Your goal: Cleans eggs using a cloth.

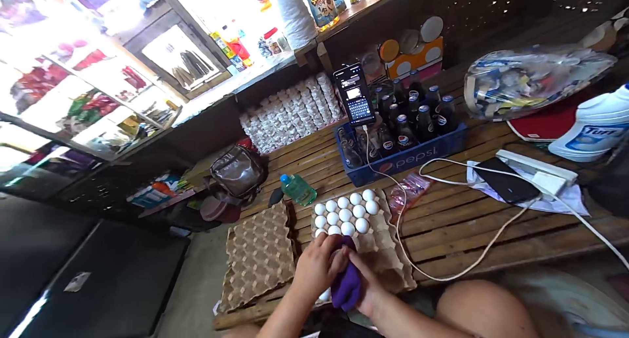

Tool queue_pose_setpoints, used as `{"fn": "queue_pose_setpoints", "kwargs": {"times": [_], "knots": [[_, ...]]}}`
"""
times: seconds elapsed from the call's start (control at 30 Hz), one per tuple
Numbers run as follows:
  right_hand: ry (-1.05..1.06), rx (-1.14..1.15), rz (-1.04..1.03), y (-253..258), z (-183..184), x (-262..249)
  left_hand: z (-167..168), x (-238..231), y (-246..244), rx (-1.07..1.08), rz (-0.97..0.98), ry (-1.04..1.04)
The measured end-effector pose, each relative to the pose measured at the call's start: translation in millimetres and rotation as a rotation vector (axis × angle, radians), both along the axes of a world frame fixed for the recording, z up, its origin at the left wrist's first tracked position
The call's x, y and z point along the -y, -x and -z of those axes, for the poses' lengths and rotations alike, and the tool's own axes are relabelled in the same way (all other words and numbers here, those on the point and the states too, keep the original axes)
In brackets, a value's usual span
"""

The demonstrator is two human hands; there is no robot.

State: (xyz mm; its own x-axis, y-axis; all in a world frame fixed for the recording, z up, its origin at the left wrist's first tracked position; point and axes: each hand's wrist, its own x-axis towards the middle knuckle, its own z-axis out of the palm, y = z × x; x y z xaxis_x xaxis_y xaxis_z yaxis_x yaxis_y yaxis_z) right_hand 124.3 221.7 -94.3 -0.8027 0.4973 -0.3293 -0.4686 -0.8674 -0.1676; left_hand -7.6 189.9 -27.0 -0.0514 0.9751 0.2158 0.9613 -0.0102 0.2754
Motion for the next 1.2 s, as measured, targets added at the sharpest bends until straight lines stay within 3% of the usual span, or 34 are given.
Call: {"fn": "queue_pose_setpoints", "kwargs": {"times": [0.2, 0.8, 1.03, 1.2], "knots": [[-0.025, -0.027, -0.035, -3, -2, 2, 16, 11, -4, -0.037, -0.004, -0.015], [-0.08, 0.004, -0.041, -7, -8, -5, 17, 3, -6, -0.102, 0.032, -0.052], [-0.074, -0.009, -0.022, -11, -18, -11, 14, 13, -18, -0.163, 0.214, -0.255], [-0.133, -0.037, -0.143, -13, -17, -9, 17, 8, 0, -0.128, 0.126, -0.279]]}}
